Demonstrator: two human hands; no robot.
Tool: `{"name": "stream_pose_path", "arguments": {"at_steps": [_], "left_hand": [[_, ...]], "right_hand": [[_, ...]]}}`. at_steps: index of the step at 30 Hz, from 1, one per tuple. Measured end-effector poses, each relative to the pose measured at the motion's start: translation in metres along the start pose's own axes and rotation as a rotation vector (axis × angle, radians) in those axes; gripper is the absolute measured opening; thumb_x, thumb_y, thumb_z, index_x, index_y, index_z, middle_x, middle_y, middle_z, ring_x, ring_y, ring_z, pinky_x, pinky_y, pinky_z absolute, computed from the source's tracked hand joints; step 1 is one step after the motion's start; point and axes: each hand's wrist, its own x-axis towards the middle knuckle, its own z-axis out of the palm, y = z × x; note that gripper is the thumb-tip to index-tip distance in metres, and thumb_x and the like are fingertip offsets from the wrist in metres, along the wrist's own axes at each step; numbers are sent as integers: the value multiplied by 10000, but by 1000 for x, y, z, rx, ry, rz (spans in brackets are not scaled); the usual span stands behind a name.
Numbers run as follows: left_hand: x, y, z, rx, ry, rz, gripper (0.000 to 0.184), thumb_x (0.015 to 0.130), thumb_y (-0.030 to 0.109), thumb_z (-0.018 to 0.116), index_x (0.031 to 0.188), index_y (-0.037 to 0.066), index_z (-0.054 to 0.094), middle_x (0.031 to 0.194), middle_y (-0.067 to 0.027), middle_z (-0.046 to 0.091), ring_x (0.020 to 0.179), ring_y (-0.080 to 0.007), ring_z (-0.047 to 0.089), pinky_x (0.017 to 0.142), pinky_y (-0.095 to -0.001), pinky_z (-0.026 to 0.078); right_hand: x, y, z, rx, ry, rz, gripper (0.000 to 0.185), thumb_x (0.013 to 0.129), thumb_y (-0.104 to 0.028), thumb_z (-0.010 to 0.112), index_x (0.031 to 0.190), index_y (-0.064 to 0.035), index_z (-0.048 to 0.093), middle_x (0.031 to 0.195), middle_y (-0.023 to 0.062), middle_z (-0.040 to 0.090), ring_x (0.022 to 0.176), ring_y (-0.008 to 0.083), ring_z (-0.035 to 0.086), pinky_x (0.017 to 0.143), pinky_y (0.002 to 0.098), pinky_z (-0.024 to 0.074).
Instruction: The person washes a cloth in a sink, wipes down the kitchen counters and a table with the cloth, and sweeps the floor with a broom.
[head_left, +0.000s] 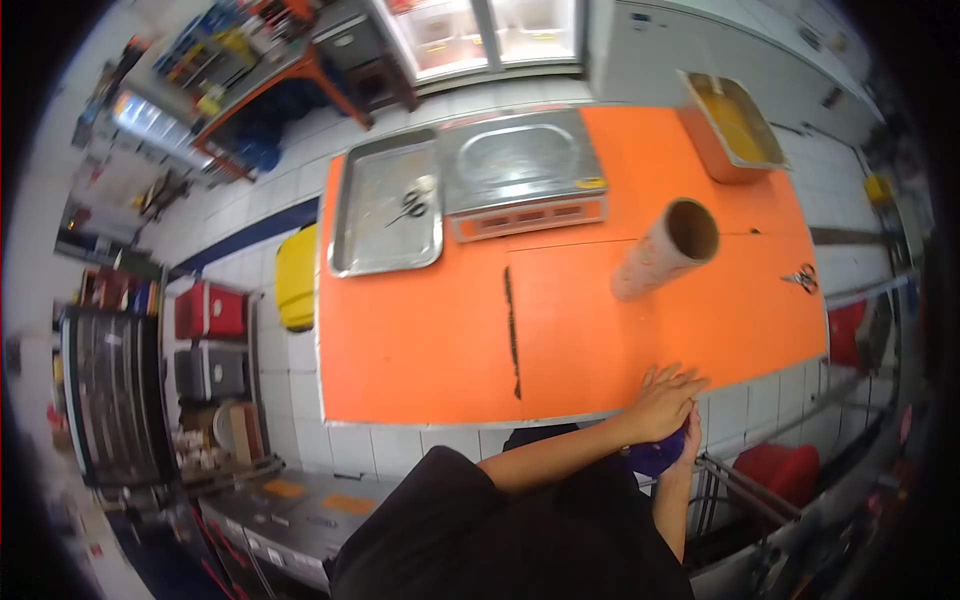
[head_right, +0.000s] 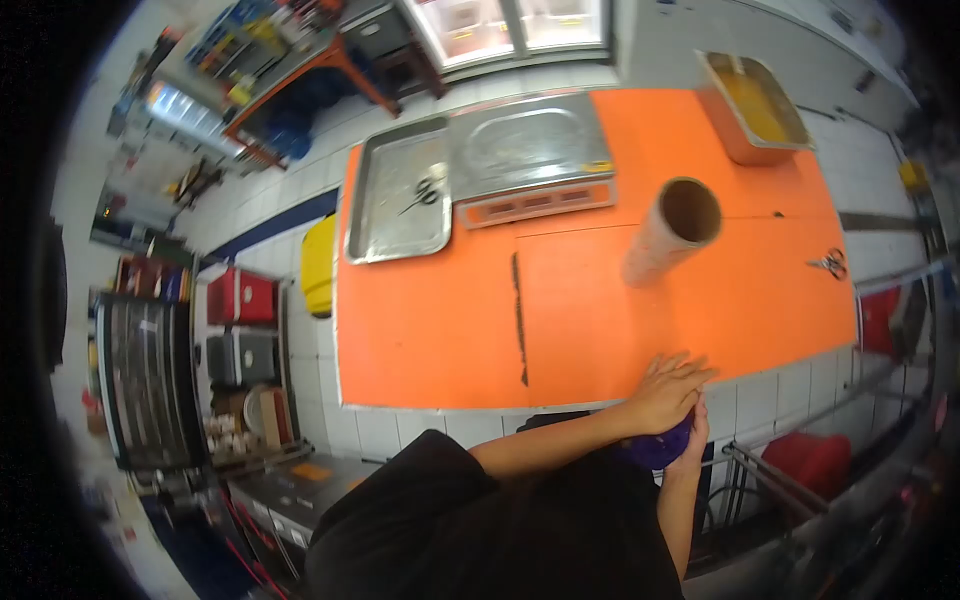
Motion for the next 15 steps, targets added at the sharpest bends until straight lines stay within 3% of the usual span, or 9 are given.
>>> {"name": "stream_pose_path", "arguments": {"at_steps": [1, 2, 4, 5, 6, 9, 11, 13, 15], "left_hand": [[-4, 3, -9, 185, 64, 34, 375, 938, 227, 539, 1228, -12, 539, 1215, -220, 582, 1090, -387, 564, 956, -446, 430], [-7, 13, -32, 145, 150, -164, 423, 952, 276, 537, 1253, -20, 510, 1237, -238, 565, 1119, -393, 558, 973, -445, 426], [-21, 26, -78, 112, 262, -377, 475, 965, 325, 535, 1277, -28, 482, 1259, -257, 548, 1148, -400, 552, 990, -444, 423], [-32, 30, -101, -58, 53, -545, 493, 971, 346, 537, 1285, -29, 474, 1246, -264, 556, 1144, -391, 561, 981, -441, 431], [-40, 31, -113, -240, -161, -704, 512, 978, 366, 539, 1293, -31, 465, 1234, -271, 564, 1139, -382, 570, 972, -438, 439], [-84, -1, -96, -605, 87, -809, 482, 989, 339, 539, 1276, -43, 471, 1205, -254, 589, 1122, -341, 591, 942, -423, 460], [-110, -26, -104, -527, 253, -716, 444, 999, 287, 528, 1290, -45, 481, 1190, -233, 607, 1118, -299, 598, 935, -388, 466], [-136, -34, -139, -876, 378, -798, 437, 1003, 264, 510, 1320, -37, 496, 1222, -215, 600, 1146, -284, 580, 984, -378, 439], [-155, -29, -195, -579, 515, -780, 417, 1014, 235, 470, 1321, -45, 509, 1211, -191, 613, 1147, -278, 577, 1020, -356, 412]], "right_hand": [[8, 6, 20, -52, 256, -122, 455, 1021, -368, 464, 1368, -74, 474, 1332, 115, 553, 1215, 258, 557, 1006, 394, 474], [12, 9, 62, -74, 313, -9, 470, 1023, -426, 454, 1336, -78, 498, 1218, 112, 607, 1076, 240, 626, 902, 368, 531], [21, 16, 62, -172, 193, -15, 472, 1026, -434, 442, 1330, -77, 498, 1176, 105, 616, 1044, 228, 629, 887, 355, 532], [24, 21, 65, -252, 94, -62, 475, 1029, -443, 431, 1324, -76, 497, 1135, 97, 625, 1011, 216, 633, 872, 342, 532], [29, 30, 67, -347, 231, -105, 457, 1036, -417, 437, 1330, -71, 485, 1115, 83, 620, 997, 193, 623, 876, 343, 523], [34, 73, 107, -617, 150, -57, 450, 1038, -419, 433, 1301, -57, 482, 1157, 88, 606, 1061, 173, 595, 903, 327, 505], [46, 91, 113, -691, 81, -46, 449, 1039, -413, 436, 1300, -50, 474, 1165, 85, 603, 1064, 160, 589, 853, 324, 527], [53, 97, 130, -886, 103, 53, 403, 1047, -358, 439, 1298, -48, 489, 1133, 64, 614, 1011, 150, 612, 769, 311, 546], [57, 101, 145, -963, 182, 86, 344, 1046, -296, 442, 1279, -50, 498, 1129, 79, 614, 966, 142, 609, 751, 319, 544]]}}
